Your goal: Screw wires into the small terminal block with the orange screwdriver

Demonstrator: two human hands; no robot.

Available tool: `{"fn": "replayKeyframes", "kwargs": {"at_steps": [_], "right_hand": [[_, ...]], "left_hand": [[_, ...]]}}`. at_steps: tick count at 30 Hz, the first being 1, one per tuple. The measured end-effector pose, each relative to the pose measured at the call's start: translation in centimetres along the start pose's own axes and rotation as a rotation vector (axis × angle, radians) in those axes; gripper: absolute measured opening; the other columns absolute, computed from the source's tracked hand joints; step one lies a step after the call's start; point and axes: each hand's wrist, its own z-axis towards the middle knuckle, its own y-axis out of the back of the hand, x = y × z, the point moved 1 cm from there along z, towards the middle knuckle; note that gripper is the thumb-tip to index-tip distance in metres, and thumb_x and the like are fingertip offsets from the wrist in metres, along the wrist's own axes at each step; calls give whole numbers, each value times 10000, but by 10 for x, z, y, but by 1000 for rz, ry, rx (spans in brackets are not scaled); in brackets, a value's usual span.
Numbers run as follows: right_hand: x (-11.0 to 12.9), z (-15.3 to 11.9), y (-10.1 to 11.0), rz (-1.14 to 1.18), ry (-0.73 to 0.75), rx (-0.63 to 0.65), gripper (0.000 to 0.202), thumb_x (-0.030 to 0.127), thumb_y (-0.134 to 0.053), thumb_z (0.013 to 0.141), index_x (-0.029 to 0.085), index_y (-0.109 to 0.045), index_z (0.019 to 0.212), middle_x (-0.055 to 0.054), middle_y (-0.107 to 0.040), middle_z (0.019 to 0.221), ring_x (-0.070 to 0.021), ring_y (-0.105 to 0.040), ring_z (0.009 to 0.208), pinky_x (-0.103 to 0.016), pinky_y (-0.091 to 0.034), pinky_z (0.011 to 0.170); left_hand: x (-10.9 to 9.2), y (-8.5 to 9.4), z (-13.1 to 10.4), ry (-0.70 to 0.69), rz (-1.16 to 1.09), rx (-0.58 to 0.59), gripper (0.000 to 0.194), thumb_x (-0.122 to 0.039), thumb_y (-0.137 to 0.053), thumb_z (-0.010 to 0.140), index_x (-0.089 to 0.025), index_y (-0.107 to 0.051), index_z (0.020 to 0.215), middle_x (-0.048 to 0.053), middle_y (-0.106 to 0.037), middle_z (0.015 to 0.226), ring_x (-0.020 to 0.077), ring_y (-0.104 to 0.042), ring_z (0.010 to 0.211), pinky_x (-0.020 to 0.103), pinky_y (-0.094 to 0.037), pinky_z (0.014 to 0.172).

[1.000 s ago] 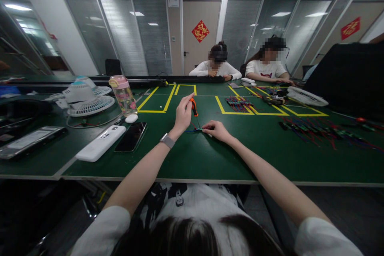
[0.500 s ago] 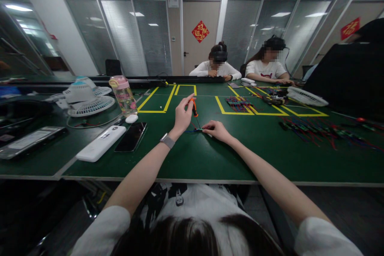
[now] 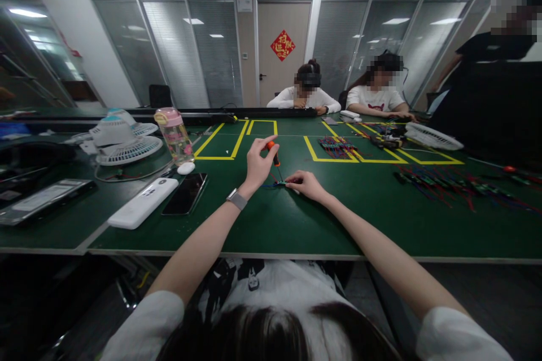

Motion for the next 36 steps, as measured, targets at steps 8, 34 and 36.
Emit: {"fn": "replayKeyframes", "kwargs": {"at_steps": [8,34,36], "right_hand": [[2,1,1,-19,-1,10,195,253,-667,759,158,-755,905,-58,-666,807,-132,-579,682,-240,-446,653],[3,0,2,-12,-7,9,186,246,-661,760,161,-755,896,-61,-666,821,-139,-588,705,-245,-452,670],[2,0,2,-8,-1,11,190,249,-657,765,157,-754,899,-63,-668,826,-138,-588,703,-245,-452,670]], "left_hand": [[3,-1,2,24,-70,33,305,-223,-422,941,-227,-596,1192,47,-627,1069,139,-579,988,279,-438,903],[2,-2,1,-2,-78,38,309,-186,-425,930,-219,-593,1187,50,-614,1186,150,-551,1108,317,-414,985],[2,-2,0,-11,-51,13,270,-219,-491,909,-216,-617,1147,46,-645,1082,150,-587,1001,299,-449,913]]}}
